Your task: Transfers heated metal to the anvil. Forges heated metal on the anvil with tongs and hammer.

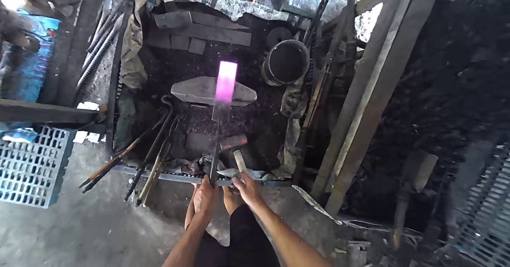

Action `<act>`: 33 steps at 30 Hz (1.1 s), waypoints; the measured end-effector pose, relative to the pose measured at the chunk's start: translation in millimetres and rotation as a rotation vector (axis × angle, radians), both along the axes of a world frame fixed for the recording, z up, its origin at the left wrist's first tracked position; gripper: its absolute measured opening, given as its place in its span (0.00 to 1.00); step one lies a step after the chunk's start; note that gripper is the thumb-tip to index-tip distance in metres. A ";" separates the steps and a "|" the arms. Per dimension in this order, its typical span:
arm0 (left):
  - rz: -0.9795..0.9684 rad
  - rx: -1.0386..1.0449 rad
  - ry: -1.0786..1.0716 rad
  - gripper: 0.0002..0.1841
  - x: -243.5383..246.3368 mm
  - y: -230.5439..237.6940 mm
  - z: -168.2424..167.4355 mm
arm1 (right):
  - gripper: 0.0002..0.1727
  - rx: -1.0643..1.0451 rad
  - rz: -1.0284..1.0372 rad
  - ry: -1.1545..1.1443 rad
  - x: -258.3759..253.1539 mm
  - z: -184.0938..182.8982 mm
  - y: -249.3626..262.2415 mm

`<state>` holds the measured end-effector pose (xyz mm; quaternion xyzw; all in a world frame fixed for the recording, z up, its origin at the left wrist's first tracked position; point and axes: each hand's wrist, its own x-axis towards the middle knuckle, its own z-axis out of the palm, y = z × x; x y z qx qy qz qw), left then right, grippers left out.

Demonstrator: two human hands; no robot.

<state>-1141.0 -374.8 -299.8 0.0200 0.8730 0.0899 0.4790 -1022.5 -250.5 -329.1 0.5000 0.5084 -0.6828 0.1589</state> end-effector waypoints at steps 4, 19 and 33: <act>-0.011 -0.010 0.007 0.21 3.9 3.4 0.3 | 0.30 -0.107 -0.133 0.171 -31.5 6.8 -23.1; -0.017 0.130 0.164 0.25 -49.1 -136.4 52.8 | 0.37 -0.012 -0.277 0.030 -72.1 -2.2 -65.0; -0.018 0.030 -0.276 0.33 -182.1 -223.2 -65.1 | 0.35 0.083 -0.472 -0.080 -139.1 24.7 -111.5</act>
